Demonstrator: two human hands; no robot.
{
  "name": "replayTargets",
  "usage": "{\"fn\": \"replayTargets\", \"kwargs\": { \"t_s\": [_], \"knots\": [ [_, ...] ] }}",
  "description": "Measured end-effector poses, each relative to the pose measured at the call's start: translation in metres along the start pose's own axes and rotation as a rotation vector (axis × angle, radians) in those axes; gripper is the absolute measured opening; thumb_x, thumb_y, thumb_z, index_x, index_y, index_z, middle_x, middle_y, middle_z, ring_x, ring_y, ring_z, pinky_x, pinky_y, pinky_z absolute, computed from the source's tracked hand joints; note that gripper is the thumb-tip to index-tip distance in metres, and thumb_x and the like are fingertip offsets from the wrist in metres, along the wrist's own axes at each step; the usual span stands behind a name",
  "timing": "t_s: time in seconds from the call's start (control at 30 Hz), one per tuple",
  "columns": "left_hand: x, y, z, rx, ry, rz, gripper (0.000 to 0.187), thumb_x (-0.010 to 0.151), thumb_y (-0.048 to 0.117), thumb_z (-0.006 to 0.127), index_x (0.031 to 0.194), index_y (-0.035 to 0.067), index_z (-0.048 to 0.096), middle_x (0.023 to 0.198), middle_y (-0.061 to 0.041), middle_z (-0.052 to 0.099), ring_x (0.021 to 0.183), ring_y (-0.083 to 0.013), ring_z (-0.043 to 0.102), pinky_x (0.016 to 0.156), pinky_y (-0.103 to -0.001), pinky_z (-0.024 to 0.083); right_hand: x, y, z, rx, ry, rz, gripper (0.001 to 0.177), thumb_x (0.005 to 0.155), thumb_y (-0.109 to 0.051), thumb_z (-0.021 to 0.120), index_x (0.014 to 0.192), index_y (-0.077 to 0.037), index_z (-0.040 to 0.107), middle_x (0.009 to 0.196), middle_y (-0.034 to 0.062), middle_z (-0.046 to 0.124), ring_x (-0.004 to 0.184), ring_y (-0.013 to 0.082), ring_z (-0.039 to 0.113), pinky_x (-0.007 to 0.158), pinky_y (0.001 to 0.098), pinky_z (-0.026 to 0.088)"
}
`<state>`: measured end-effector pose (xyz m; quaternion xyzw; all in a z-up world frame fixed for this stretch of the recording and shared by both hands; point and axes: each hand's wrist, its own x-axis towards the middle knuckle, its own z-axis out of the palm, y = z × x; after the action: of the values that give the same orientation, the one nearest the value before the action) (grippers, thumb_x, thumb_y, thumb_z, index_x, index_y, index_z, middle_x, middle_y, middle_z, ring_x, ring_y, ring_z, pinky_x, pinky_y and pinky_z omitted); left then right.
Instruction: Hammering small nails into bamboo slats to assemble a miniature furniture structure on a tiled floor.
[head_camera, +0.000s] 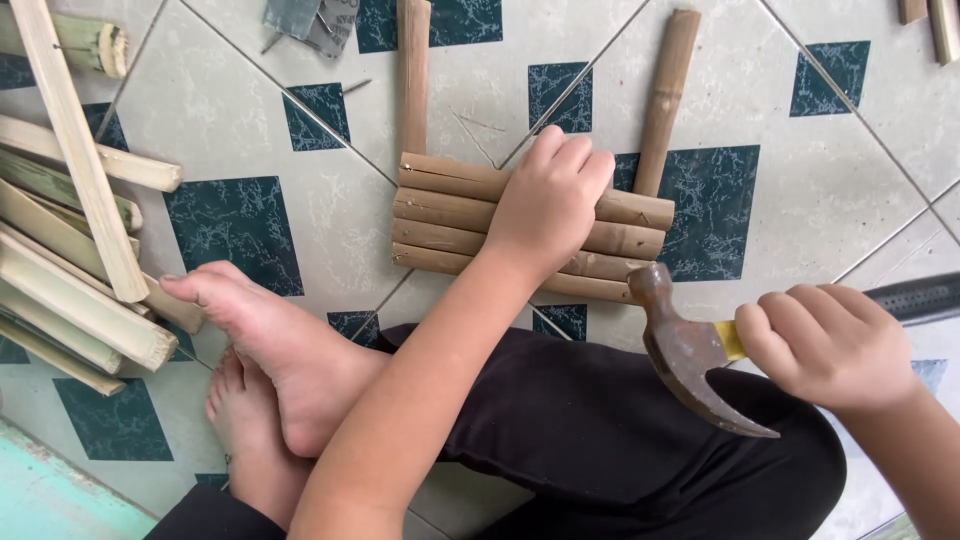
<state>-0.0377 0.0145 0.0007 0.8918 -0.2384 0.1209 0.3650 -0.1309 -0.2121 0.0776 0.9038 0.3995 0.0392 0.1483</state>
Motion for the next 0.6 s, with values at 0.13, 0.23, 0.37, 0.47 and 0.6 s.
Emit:
{"fn": "replayTargets", "kwargs": {
  "t_s": [0.13, 0.23, 0.37, 0.47, 0.6],
  "knots": [
    [-0.001, -0.002, 0.002, 0.011, 0.009, 0.02, 0.008, 0.072, -0.001, 0.052, 0.07, 0.005, 0.047, 0.072, -0.006, 0.044, 0.071, -0.0206, 0.039, 0.068, -0.03, 0.042, 0.012, -0.002, 0.012, -0.144, -0.037, 0.048, 0.023, 0.088, -0.033, 0.065, 0.092, -0.014, 0.051, 0.073, -0.0043, 0.054, 0.058, 0.0045, 0.051, 0.053, 0.0178, 0.038],
    [-0.001, 0.0, 0.001, -0.013, 0.019, 0.016, 0.005, 0.074, 0.001, 0.048, 0.071, 0.005, 0.046, 0.072, -0.007, 0.044, 0.071, -0.0214, 0.038, 0.067, -0.032, 0.04, 0.011, -0.008, 0.007, -0.011, -0.036, 0.137, 0.02, 0.082, -0.025, 0.065, 0.092, -0.01, 0.054, 0.076, -0.0013, 0.056, 0.061, 0.0097, 0.055, 0.056, 0.0223, 0.042],
    [0.003, -0.004, 0.004, 0.061, 0.013, 0.01, 0.007, 0.074, 0.0, 0.05, 0.071, 0.006, 0.049, 0.071, -0.007, 0.048, 0.071, -0.021, 0.041, 0.068, -0.031, 0.043, 0.006, -0.005, 0.023, -0.044, 0.075, 0.053, 0.024, 0.089, -0.033, 0.063, 0.085, -0.012, 0.052, 0.07, -0.0013, 0.057, 0.056, 0.0073, 0.051, 0.047, 0.0192, 0.037],
    [-0.001, 0.0, 0.004, 0.061, 0.035, 0.012, 0.007, 0.073, 0.0, 0.052, 0.071, 0.006, 0.049, 0.071, -0.007, 0.047, 0.071, -0.0212, 0.041, 0.069, -0.031, 0.042, 0.01, -0.006, 0.011, -0.098, 0.013, 0.073, 0.022, 0.087, -0.029, 0.066, 0.089, -0.012, 0.052, 0.071, -0.0025, 0.053, 0.054, 0.0062, 0.046, 0.05, 0.0194, 0.035],
    [-0.001, 0.0, 0.003, 0.06, 0.02, -0.006, 0.007, 0.073, 0.001, 0.05, 0.07, 0.005, 0.048, 0.07, -0.007, 0.046, 0.069, -0.0208, 0.04, 0.067, -0.032, 0.042, 0.004, -0.012, -0.009, 0.026, -0.013, 0.025, 0.018, 0.077, -0.014, 0.066, 0.087, -0.011, 0.051, 0.075, 0.0019, 0.057, 0.064, 0.0124, 0.057, 0.054, 0.0235, 0.041]
  ]
}}
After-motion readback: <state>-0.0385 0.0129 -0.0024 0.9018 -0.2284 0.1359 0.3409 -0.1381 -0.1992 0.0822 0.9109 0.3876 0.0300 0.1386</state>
